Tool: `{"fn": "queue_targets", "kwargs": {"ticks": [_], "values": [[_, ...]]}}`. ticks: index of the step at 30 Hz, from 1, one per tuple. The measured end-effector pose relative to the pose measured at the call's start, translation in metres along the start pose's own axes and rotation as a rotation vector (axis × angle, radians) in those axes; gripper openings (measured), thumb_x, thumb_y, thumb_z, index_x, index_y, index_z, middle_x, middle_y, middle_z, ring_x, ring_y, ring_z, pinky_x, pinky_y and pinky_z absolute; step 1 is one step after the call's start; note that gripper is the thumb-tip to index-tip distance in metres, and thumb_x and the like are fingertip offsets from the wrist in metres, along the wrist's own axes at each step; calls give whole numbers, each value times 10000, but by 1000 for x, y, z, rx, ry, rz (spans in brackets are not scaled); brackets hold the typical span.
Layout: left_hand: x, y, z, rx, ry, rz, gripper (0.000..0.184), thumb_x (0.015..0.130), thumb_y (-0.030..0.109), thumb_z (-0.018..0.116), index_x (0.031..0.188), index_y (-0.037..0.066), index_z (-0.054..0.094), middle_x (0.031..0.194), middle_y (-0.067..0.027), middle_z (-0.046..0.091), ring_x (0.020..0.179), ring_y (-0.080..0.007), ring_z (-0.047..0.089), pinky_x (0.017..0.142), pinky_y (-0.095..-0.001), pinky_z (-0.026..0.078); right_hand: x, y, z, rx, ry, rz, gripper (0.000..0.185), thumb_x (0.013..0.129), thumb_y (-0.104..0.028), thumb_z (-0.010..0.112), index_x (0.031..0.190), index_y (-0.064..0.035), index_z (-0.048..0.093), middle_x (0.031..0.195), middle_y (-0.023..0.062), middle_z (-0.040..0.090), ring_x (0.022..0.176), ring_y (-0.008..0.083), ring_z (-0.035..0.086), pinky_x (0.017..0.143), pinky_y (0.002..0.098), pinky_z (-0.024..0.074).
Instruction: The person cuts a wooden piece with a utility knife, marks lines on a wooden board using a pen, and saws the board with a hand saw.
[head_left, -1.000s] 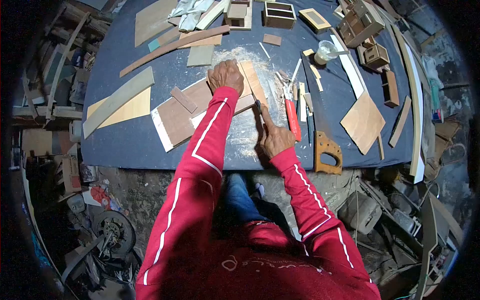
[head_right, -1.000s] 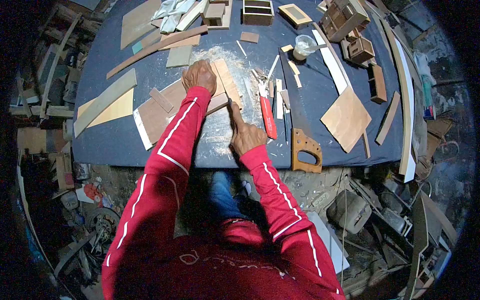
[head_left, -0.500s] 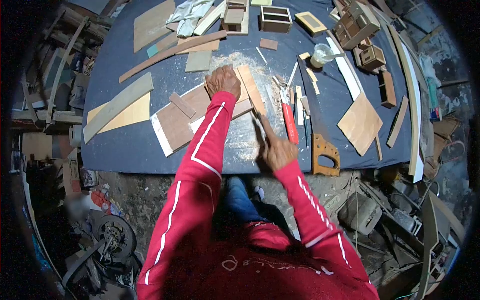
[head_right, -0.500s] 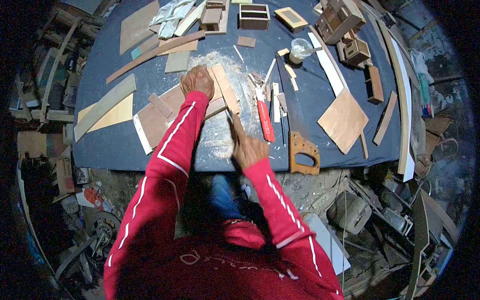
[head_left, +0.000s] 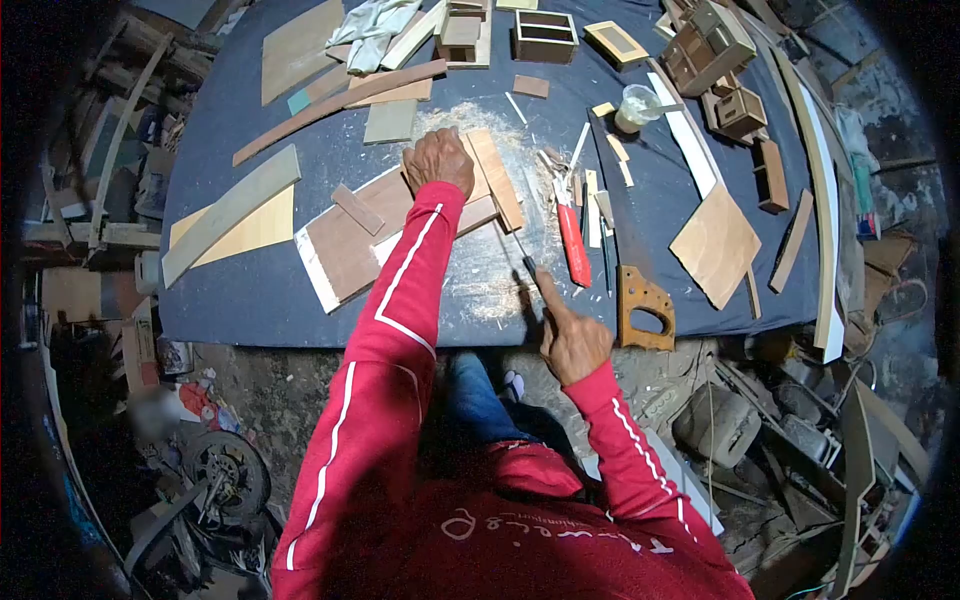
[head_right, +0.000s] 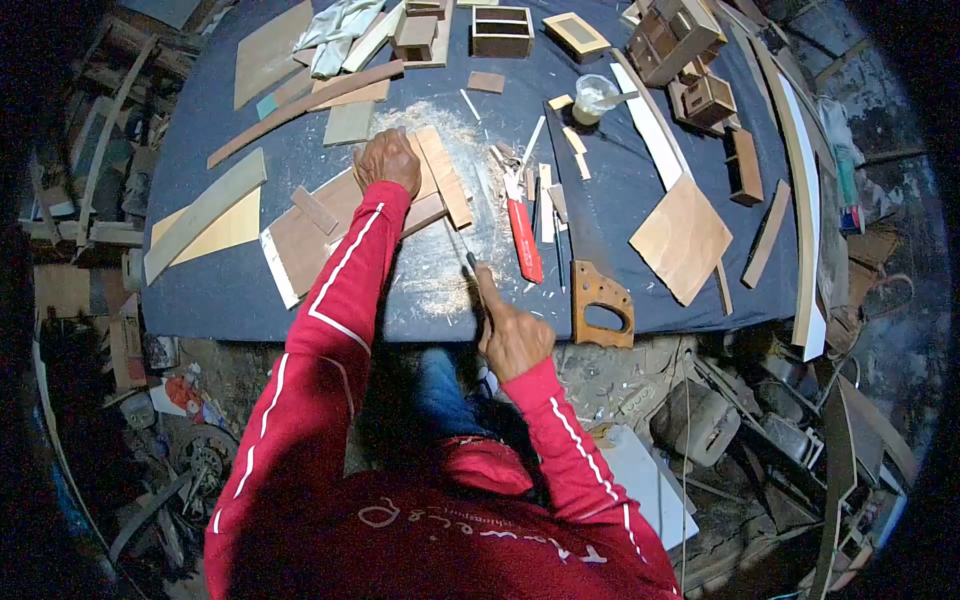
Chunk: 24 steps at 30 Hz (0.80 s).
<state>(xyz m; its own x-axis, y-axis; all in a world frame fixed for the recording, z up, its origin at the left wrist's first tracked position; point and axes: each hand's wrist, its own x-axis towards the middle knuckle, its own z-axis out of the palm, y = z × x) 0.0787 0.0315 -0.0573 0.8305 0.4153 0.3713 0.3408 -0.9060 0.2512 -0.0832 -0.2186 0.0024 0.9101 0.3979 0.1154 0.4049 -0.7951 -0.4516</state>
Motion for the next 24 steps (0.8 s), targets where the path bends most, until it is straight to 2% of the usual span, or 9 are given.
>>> {"fn": "queue_targets", "kwargs": {"ticks": [3,5,9,11,14,19,21,24], "values": [[1,3,-3,7,-7,0,298,1004,245,456,896,59,662,922,-145,676,918,-301,638,848,-458,413,27,-3,15,-24,-58,51,682,822,-99,640,1466,-241,467,546,193,571,444,334,578,458,458,429],[1,2,-6,-1,-6,-22,346,1007,255,405,915,48,667,973,-176,682,945,-344,638,902,-486,423,64,-4,52,-18,64,-28,731,792,-89,628,1482,-242,442,563,166,602,423,293,584,430,433,428],[6,0,1,13,-9,-23,363,1018,276,407,914,53,674,945,-168,684,941,-316,639,876,-466,423,48,3,30,-5,76,-44,731,797,-88,613,1486,-251,431,571,156,609,447,284,600,441,432,437],[2,-2,3,-45,-33,-43,369,1018,269,394,932,49,678,956,-176,683,949,-330,637,882,-471,427,9,3,4,11,-104,60,646,845,-104,615,1459,-236,464,586,167,610,483,328,603,474,456,449],[5,-1,0,-33,-36,-41,360,1011,255,397,928,48,679,958,-179,686,942,-337,639,869,-472,432,-8,10,11,41,-64,37,635,853,-104,607,1456,-236,458,604,160,620,495,325,610,471,465,446],[2,-4,7,-7,-5,-24,346,1002,237,408,907,44,679,955,-178,693,926,-347,651,842,-480,447,52,2,52,37,10,33,640,860,-85,584,1465,-237,443,615,140,630,511,305,622,478,446,455],[7,-5,9,-34,-71,-30,350,1002,233,412,891,35,678,942,-182,695,918,-349,657,832,-476,456,31,7,43,6,-12,-3,783,778,-45,558,1516,-220,365,589,129,628,475,277,619,444,435,468],[4,0,2,19,-27,-7,347,998,223,430,862,29,684,890,-202,690,864,-353,665,785,-466,474,-14,17,24,65,-8,2,780,784,-34,539,1521,-224,363,578,138,626,467,280,615,443,441,466]]}}
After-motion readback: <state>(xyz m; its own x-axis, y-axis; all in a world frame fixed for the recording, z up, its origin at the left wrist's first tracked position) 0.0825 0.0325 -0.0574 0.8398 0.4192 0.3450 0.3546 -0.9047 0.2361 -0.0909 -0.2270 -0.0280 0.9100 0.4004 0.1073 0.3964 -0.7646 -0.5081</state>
